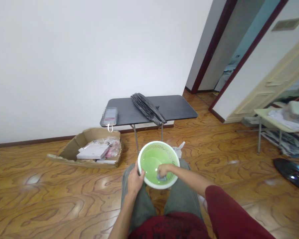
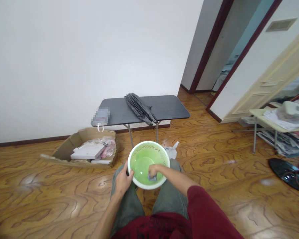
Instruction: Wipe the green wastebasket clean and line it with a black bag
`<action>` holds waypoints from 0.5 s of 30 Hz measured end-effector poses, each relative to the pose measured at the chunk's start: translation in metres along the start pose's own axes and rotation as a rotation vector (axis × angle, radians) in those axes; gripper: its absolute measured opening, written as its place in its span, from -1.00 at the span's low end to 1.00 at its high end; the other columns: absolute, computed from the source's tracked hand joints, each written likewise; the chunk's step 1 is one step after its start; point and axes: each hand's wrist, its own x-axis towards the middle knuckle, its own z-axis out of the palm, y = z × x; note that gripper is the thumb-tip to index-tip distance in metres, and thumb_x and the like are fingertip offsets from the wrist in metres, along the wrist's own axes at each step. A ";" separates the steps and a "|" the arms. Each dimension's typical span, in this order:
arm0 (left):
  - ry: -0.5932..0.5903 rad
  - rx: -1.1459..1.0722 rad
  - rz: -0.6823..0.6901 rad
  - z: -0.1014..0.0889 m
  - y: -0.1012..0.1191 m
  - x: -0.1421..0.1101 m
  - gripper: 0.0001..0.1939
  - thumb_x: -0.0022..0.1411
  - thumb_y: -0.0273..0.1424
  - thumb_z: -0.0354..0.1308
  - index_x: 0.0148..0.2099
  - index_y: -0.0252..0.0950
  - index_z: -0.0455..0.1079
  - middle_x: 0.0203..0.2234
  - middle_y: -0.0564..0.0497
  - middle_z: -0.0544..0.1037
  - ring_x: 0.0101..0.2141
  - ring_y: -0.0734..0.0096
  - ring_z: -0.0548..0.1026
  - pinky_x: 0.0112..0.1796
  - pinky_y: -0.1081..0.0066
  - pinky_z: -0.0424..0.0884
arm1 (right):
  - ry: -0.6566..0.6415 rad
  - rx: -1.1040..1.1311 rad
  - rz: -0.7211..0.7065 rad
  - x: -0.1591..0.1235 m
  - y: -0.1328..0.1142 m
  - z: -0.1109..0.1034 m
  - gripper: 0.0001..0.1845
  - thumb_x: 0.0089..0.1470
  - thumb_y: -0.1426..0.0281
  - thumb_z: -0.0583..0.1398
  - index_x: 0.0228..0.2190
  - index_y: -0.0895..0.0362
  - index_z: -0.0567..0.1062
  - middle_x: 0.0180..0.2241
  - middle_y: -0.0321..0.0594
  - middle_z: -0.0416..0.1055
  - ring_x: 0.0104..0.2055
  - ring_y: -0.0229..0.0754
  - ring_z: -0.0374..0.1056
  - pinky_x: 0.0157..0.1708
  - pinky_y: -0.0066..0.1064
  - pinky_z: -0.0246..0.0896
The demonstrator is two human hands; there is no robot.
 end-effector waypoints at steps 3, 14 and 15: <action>-0.012 -0.030 -0.041 -0.002 0.007 0.003 -0.35 0.36 -0.26 0.11 0.45 -0.22 0.20 -0.24 -0.06 0.68 -0.22 0.19 0.62 -0.15 0.36 0.42 | 0.002 0.157 -0.074 -0.005 -0.002 -0.017 -0.85 -0.21 0.60 0.24 -0.53 0.19 0.60 -0.60 -0.38 0.44 -0.54 -0.38 0.27 -0.49 -0.59 0.10; 0.065 -0.272 -0.075 0.031 0.009 0.020 -0.47 0.39 -0.35 0.05 0.36 -0.26 0.33 0.03 -0.13 0.64 0.04 0.17 0.59 0.09 0.29 0.43 | 0.432 0.678 -0.142 -0.020 0.037 -0.033 -0.88 -0.10 0.55 0.27 -0.41 0.20 0.57 -0.42 -0.25 0.56 -0.41 -0.31 0.43 -0.35 -0.52 0.32; 0.067 -0.280 -0.069 0.034 0.008 0.022 -0.46 0.38 -0.36 0.05 0.37 -0.25 0.32 0.06 -0.13 0.63 0.06 0.17 0.59 0.10 0.29 0.42 | 0.435 0.666 -0.148 -0.021 0.038 -0.034 -0.90 -0.10 0.53 0.28 -0.42 0.20 0.56 -0.42 -0.25 0.56 -0.40 -0.30 0.43 -0.35 -0.51 0.32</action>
